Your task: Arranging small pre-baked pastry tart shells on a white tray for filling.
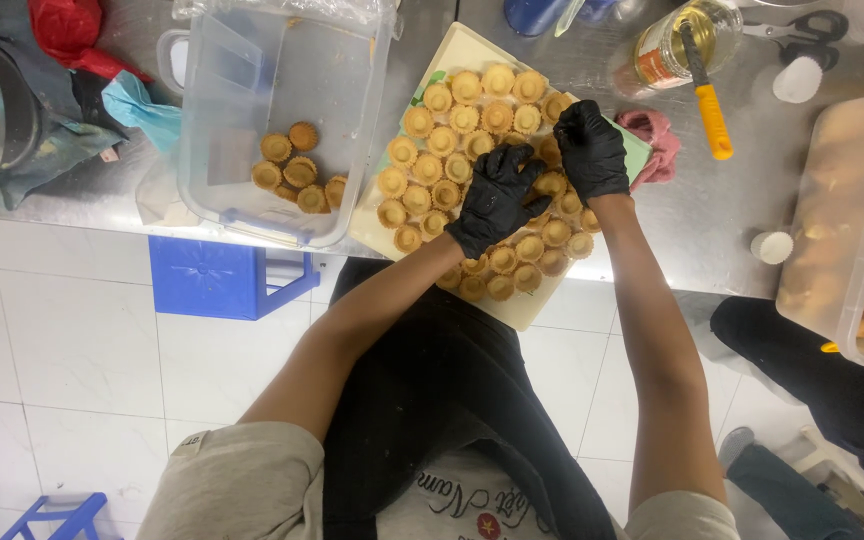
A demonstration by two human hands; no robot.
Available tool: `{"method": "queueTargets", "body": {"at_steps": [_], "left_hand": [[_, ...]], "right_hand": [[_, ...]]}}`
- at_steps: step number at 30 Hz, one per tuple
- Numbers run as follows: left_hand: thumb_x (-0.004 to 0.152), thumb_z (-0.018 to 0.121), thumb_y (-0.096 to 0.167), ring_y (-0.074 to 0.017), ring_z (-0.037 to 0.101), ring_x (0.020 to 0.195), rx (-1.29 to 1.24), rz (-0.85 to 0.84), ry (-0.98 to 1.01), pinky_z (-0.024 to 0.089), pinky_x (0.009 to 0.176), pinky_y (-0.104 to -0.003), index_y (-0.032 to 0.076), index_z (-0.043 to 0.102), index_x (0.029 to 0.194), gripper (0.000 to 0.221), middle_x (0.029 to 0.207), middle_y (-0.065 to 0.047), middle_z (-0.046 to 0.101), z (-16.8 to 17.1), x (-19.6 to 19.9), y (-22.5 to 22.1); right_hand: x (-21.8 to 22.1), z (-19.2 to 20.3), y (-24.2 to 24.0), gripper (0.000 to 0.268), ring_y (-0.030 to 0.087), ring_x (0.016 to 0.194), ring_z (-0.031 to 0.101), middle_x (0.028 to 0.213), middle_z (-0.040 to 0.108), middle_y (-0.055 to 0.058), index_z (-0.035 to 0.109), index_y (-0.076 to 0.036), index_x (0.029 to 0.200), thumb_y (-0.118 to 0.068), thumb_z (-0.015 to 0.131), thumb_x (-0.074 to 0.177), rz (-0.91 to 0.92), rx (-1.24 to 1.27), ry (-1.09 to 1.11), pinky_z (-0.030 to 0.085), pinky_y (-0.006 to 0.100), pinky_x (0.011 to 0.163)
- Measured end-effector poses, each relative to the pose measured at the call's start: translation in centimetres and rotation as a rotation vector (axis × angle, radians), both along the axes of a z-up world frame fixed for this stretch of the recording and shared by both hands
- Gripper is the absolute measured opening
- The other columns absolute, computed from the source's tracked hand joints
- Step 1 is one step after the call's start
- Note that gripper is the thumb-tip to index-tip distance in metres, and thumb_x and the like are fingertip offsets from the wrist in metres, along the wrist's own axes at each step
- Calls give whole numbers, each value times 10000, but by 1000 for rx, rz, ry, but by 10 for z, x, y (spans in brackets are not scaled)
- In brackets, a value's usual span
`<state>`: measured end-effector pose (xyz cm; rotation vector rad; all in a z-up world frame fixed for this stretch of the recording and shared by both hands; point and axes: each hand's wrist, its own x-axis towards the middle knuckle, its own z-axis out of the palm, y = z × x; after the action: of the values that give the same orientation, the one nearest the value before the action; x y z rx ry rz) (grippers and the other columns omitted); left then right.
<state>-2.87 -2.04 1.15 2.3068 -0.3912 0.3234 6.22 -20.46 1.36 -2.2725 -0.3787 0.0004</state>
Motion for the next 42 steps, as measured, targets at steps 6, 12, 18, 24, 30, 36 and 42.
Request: {"method": "queueTargets", "body": {"at_steps": [6, 12, 18, 24, 30, 36, 42], "left_hand": [[859, 758, 428, -364, 494, 1276, 52, -36, 17, 411, 1044, -547, 162, 677, 1266, 493, 1351, -125, 558, 11, 0, -3], [942, 692, 395, -357, 476, 1339, 187, -183, -42, 400, 1041, -554, 203, 621, 1394, 496, 1491, -51, 542, -28, 2, -14], [978, 681, 371, -317, 475, 1359, 204, -300, 56, 367, 1090, -576, 262, 590, 1485, 526, 1449, -20, 591, -27, 13, -13], [853, 766, 385, -330, 469, 1343, 175, -326, 97, 331, 1101, -595, 245, 651, 1366, 544, 1370, -27, 616, -31, 21, -17], [869, 687, 258, -254, 546, 1249, -57, -313, 412, 450, 1008, -459, 196, 704, 1227, 364, 1299, -13, 613, -44, 26, -34], [908, 752, 242, -295, 545, 1256, 294, -365, 140, 394, 1112, -515, 163, 748, 1111, 218, 1223, -56, 647, -15, 34, -23], [826, 784, 339, -326, 460, 1352, 205, -413, -18, 244, 1196, -560, 216, 749, 1206, 401, 1395, -111, 583, -35, 39, -12]], "right_hand": [[14, -59, -34, 143, 163, 961, 630, 1015, 654, 37, 580, -48, 1044, 81, 643, 1050, -98, 1166, 461, 569, 319, 888], [0, 34, -32, 143, 201, 943, 734, 1045, 718, 75, 609, -85, 1103, 33, 627, 1022, -347, 795, 537, 568, 307, 752], [-26, 59, -62, 208, 222, 1008, 749, 1132, 747, 109, 639, -48, 1208, 43, 625, 1022, -387, 1071, 645, 620, 333, 844], [-71, 61, -101, 199, 180, 923, 726, 1051, 752, 104, 668, -68, 1149, 10, 682, 966, -553, 820, 536, 593, 299, 762], [-110, 33, -118, 258, 129, 835, 625, 996, 702, 71, 687, -36, 1142, -27, 826, 924, -533, 150, 241, 522, 279, 703], [-138, 43, -40, 318, 253, 1113, 680, 1222, 675, 110, 739, -88, 1259, -65, 792, 946, -212, -99, -175, 568, 364, 957], [-140, 32, -12, 367, 296, 1048, 620, 1153, 592, 126, 725, -61, 1289, -75, 790, 928, -373, -182, -155, 549, 383, 908]]}}
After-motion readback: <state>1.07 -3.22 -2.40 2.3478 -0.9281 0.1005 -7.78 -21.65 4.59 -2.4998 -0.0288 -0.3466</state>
